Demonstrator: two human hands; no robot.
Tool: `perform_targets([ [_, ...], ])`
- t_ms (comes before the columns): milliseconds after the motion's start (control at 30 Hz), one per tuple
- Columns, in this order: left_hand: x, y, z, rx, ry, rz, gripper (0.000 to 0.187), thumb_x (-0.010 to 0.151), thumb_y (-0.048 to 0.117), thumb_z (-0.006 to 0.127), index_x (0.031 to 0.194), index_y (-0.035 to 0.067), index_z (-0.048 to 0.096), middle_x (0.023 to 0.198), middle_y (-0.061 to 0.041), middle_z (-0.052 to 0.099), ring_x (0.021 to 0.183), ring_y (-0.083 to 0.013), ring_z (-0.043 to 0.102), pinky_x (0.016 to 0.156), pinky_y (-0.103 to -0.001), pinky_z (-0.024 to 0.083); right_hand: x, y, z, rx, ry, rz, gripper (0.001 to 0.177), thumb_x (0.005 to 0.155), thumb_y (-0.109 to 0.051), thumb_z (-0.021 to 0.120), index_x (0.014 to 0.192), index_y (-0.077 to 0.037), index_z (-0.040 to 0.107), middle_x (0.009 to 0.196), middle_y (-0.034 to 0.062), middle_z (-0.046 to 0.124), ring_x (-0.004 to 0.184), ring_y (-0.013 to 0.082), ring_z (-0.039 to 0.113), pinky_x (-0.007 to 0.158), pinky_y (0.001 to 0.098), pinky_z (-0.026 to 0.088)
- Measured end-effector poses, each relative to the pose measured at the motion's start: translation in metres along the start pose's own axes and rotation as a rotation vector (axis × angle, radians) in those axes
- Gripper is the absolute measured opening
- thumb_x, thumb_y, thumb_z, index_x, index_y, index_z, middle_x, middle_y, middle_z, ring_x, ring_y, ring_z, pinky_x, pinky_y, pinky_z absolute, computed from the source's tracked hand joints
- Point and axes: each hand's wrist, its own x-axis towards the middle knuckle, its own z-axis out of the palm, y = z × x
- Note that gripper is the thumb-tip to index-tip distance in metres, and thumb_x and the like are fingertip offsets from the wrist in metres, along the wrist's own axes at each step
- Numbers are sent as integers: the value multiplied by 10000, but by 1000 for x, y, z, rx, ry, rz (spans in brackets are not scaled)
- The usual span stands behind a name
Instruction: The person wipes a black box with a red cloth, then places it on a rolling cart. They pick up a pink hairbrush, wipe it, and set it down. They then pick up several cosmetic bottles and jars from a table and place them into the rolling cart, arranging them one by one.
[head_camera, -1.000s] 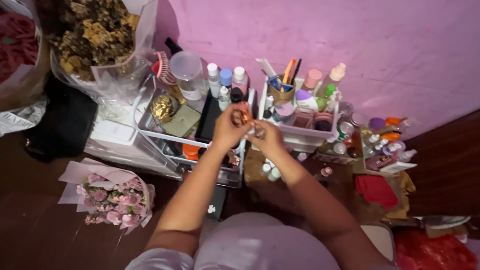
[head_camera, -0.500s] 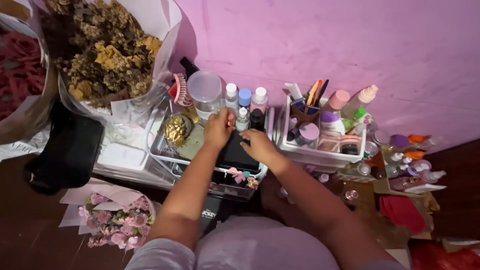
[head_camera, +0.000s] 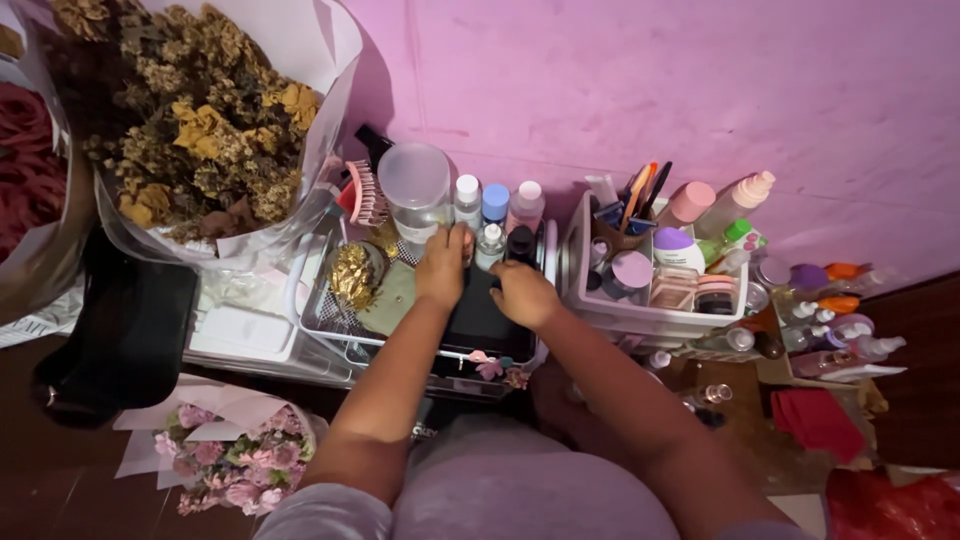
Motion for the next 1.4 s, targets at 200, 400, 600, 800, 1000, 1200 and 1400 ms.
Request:
perform_targets([
  [200,2,-2,6,66,57,81,513,957,96,578,1442,156,423,995,-104,570,987,-333,622,761,-420,602,-3,-7,-6,-34,-61,38,396,934,-221,641,1310,-101,667,1235,135,688,1154,362,693,946,499,586],
  [400,3,4,11,196,224,107,220,945,134,585,1152,117,513,888,-67,597,922,-274,630,672,-350,608,-6,-10,-6,-26,-68,78,475,954,-263,620,1404,-110,596,1306,133,650,1211,356,663,981,501,573],
  [600,2,1,14,214,202,88,247,943,102,557,1177,124,481,867,-61,618,888,-262,630,673,-366,624,-9,-11,-8,-15,-46,72,505,958,-255,616,1440,-110,570,1299,141,649,1211,361,660,984,500,565],
  [800,2,0,16,126,190,-11,324,937,73,532,1251,80,454,895,-105,585,800,-343,686,646,-450,618,-9,-11,-4,-47,-50,66,501,967,-250,600,1439,-84,568,1285,156,665,1203,358,668,986,497,566],
  [1000,10,0,22,218,161,19,251,937,77,514,1183,107,469,839,-79,633,766,-304,716,653,-406,618,-7,2,9,-49,24,36,432,946,-299,614,1349,-148,647,1214,101,692,1132,333,703,941,473,585],
  [1200,-2,14,7,11,126,-90,280,940,122,560,1202,125,462,854,-139,649,821,-373,715,714,-487,609,-17,5,12,180,266,-96,287,910,-179,667,1168,-67,723,1046,160,733,1021,355,734,884,454,603],
  [1400,-34,60,-41,-159,-30,-172,305,837,222,766,1085,155,603,926,-100,699,935,-362,720,792,-505,598,-23,6,17,310,582,-30,261,929,-254,727,982,1,746,863,231,733,869,438,726,752,524,599],
])
